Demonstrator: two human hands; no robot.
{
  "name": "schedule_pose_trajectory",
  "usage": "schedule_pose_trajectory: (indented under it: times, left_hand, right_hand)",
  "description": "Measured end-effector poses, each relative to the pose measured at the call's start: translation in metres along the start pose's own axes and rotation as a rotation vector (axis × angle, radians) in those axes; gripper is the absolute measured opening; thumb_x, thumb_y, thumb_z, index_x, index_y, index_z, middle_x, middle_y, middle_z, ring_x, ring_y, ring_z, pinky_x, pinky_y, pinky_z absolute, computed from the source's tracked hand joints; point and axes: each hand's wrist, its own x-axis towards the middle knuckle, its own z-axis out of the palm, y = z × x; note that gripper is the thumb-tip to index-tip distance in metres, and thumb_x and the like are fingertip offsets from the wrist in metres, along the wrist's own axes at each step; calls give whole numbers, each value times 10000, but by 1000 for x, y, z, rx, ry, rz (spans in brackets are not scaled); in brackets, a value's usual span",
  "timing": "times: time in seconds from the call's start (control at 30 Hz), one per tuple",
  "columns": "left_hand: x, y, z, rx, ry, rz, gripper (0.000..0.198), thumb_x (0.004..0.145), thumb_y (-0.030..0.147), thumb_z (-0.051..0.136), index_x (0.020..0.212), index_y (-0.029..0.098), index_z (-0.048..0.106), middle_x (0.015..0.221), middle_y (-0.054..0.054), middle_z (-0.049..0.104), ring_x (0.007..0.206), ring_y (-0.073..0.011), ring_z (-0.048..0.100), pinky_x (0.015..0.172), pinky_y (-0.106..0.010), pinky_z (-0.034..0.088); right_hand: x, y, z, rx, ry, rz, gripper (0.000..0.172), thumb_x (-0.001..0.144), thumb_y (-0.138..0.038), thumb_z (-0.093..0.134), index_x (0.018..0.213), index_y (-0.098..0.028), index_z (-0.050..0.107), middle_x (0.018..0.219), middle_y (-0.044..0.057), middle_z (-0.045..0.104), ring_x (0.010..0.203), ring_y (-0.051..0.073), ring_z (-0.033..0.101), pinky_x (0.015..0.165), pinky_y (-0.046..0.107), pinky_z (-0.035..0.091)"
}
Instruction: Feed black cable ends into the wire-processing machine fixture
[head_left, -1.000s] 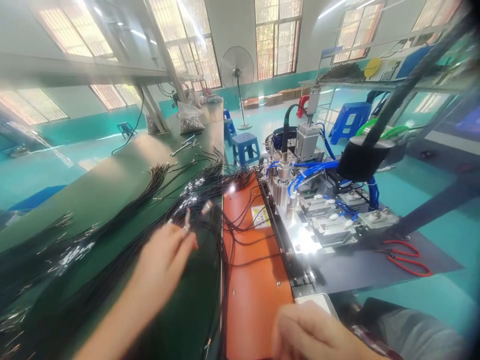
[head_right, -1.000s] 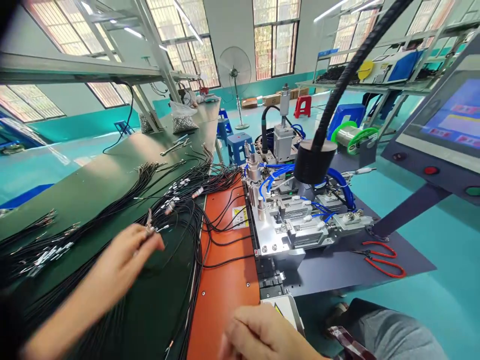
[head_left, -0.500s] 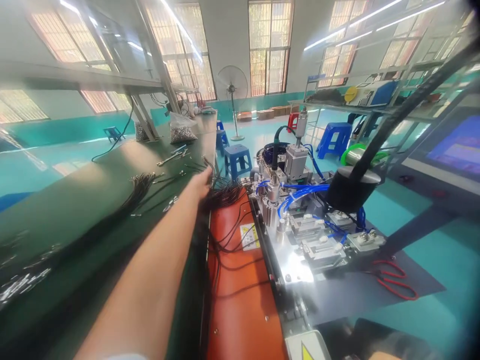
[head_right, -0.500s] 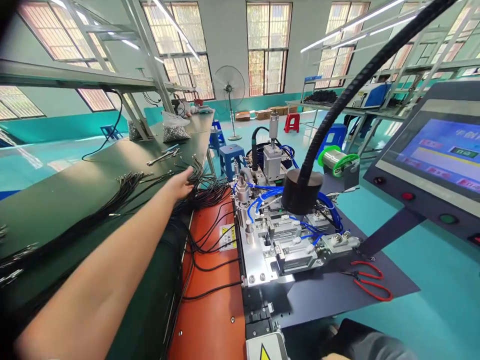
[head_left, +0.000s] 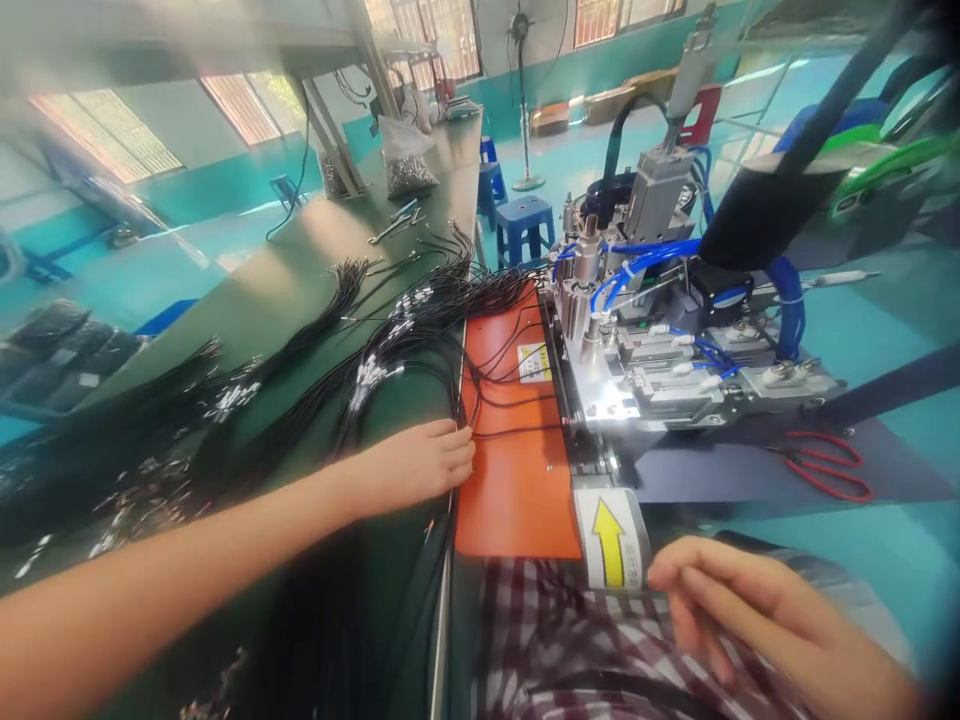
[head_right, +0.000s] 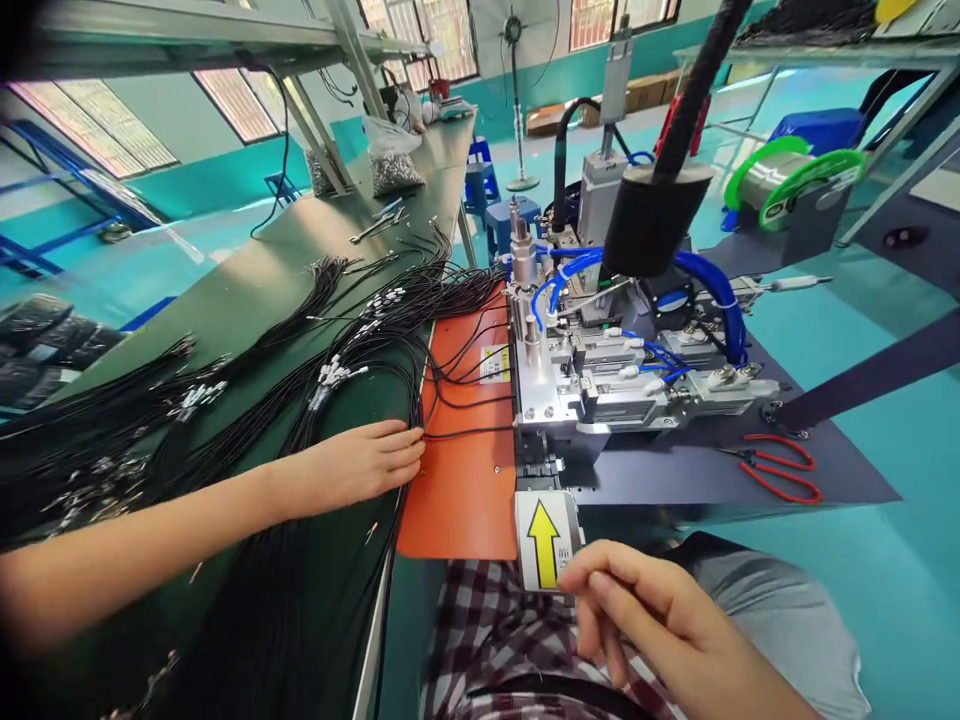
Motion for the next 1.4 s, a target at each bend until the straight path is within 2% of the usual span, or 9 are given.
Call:
schedule_pose_trajectory:
  times: [0.3, 0.43, 0.6, 0.73, 0.87, 1.0, 1.13, 1.27, 1.4]
  left_hand:
    - [14, -15, -20, 85, 72, 154, 262, 941, 111, 381, 967, 200, 626, 948, -73, 690, 936, -191, 614, 856, -322, 474]
    - [18, 20, -20, 121, 221, 131, 267, 939, 103, 363, 1093, 117, 581, 825, -92, 676, 749, -212, 606, 665, -363, 460]
    - [25, 71, -29, 103, 440, 86, 286, 874, 38, 392, 1104, 46, 562, 670, -54, 601, 602, -192, 506, 611, -372, 426]
    - [37, 97, -41, -97, 583, -72, 249, 862, 30, 429, 1074, 77, 551, 623, -15, 523, 546, -154, 420, 496, -276, 354]
    - [65, 126, -20, -448, 512, -146, 249, 895, 68, 390, 1066, 122, 561, 651, -15, 542, 548, -147, 464, 492, -255, 371]
    - [88, 148, 10, -638, 405, -164, 249, 932, 144, 365, 1027, 172, 593, 712, -44, 621, 623, -166, 551, 567, -275, 445]
    - [79, 110, 17, -550, 523, -250, 275, 948, 354, 420, 1092, 223, 614, 967, -85, 658, 899, -203, 607, 793, -328, 501]
    - [32, 14, 26, -246, 730, -837, 327, 936, 389, 424, 1148, 190, 573, 1137, -153, 555, 1156, -346, 479, 958, -532, 372]
    - [-12, -49, 47, -122, 685, -1194, 459, 851, 474, 539, 1231, 217, 539, 1000, -139, 557, 1139, -481, 426, 833, -660, 326]
  right_hand:
    - [-8, -8, 2, -122, -4, -34, 360, 886, -547, 534, 946, -209, 646, 694, 8, 611, 576, 127, 528, 564, 245, 436]
    - [3, -8, 6, -115, 72, -111, 317, 878, -455, 569, 1074, -208, 592, 815, 18, 620, 581, 120, 550, 607, 274, 470]
    - [5, -14, 26, 6, 84, -180, 663, 749, -193, 713, 1343, -280, 433, 1037, 38, 620, 699, 115, 581, 723, 292, 509]
    - [-9, -17, 27, 120, 173, -260, 472, 751, -224, 736, 1188, -299, 574, 952, 8, 653, 729, 120, 587, 739, 254, 517]
    - [-9, -10, 10, 69, 364, -268, 275, 751, -362, 756, 987, -262, 654, 886, 19, 677, 733, 147, 611, 645, 218, 525]
    - [3, -1, -2, -21, 350, -251, 150, 798, -361, 700, 822, -221, 652, 702, -5, 645, 624, 138, 580, 589, 219, 496]
    - [10, 2, -3, -18, 316, -247, 152, 834, -362, 653, 802, -214, 644, 625, -15, 622, 627, 154, 590, 616, 244, 487]
    - [12, 0, -1, -18, 310, -270, 140, 844, -341, 638, 791, -212, 636, 636, -15, 617, 652, 155, 590, 638, 247, 480]
    - [11, 1, 1, -13, 307, -242, 120, 853, -314, 620, 790, -213, 633, 635, -22, 605, 639, 148, 575, 635, 246, 464]
